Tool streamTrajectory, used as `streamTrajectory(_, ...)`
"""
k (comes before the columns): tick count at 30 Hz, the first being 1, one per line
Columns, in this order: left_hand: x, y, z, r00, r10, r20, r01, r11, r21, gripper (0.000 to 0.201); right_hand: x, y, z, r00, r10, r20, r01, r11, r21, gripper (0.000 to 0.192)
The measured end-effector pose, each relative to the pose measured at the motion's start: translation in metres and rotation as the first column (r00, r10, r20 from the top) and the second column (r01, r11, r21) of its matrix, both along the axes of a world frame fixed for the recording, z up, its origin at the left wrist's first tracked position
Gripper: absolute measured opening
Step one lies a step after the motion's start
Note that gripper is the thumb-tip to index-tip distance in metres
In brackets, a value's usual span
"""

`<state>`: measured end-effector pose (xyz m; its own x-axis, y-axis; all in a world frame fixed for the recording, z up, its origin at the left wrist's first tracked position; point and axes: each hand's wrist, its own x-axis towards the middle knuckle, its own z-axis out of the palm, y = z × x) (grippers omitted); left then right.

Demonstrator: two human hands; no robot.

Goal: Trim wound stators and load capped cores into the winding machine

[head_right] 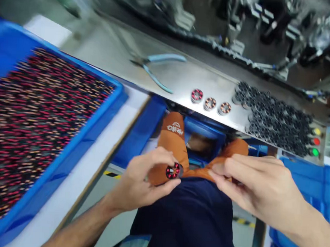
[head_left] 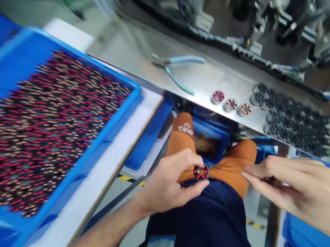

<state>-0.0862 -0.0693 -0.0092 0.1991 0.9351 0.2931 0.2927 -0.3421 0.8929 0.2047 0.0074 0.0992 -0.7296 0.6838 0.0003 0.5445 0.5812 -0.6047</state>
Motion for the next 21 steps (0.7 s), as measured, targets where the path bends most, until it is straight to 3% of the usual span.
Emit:
streamTrajectory(2, -0.010, -0.009, -0.005, 0.998, 0.013, 0.055, -0.010, 0.999, -0.048, 0.013, -0.042, 0.026, 0.000, 0.996, 0.092, 0.005, -0.092, 0.990, 0.105, 0.013)
streamTrajectory(5, -0.018, -0.025, -0.011, 0.995, 0.058, 0.082, -0.049, 0.993, -0.109, 0.010, -0.130, 0.085, -0.007, 0.972, 0.183, 0.148, -0.214, 0.948, 0.234, 0.019)
streamTrajectory(8, -0.024, -0.042, -0.014, 0.983, 0.138, 0.118, -0.125, 0.986, -0.112, 0.012, -0.207, 0.156, -0.021, 0.911, 0.025, 0.412, -0.195, 0.906, 0.375, 0.027)
streamTrajectory(10, -0.029, -0.052, -0.017, 0.971, 0.192, 0.139, -0.178, 0.978, -0.106, 0.013, -0.236, 0.197, -0.032, 0.852, -0.049, 0.521, -0.192, 0.897, 0.399, 0.027)
streamTrajectory(13, -0.036, -0.062, -0.024, 0.957, 0.252, 0.146, -0.240, 0.966, -0.097, 0.014, -0.245, 0.237, -0.044, 0.830, -0.015, 0.557, -0.240, 0.892, 0.383, 0.019)
streamTrajectory(16, -0.038, -0.063, -0.034, 0.943, 0.305, 0.135, -0.293, 0.951, -0.100, 0.013, -0.233, 0.250, -0.044, 0.846, 0.078, 0.527, -0.314, 0.872, 0.375, 0.014)
streamTrajectory(19, -0.039, -0.057, -0.041, 0.917, 0.378, 0.127, -0.364, 0.924, -0.115, 0.014, -0.207, 0.233, -0.030, 0.902, 0.085, 0.424, -0.285, 0.854, 0.436, 0.023)
streamTrajectory(21, -0.041, -0.050, -0.041, 0.908, 0.404, 0.112, -0.389, 0.912, -0.133, 0.014, -0.182, 0.206, -0.016, 0.957, 0.031, 0.290, -0.182, 0.842, 0.509, 0.033)
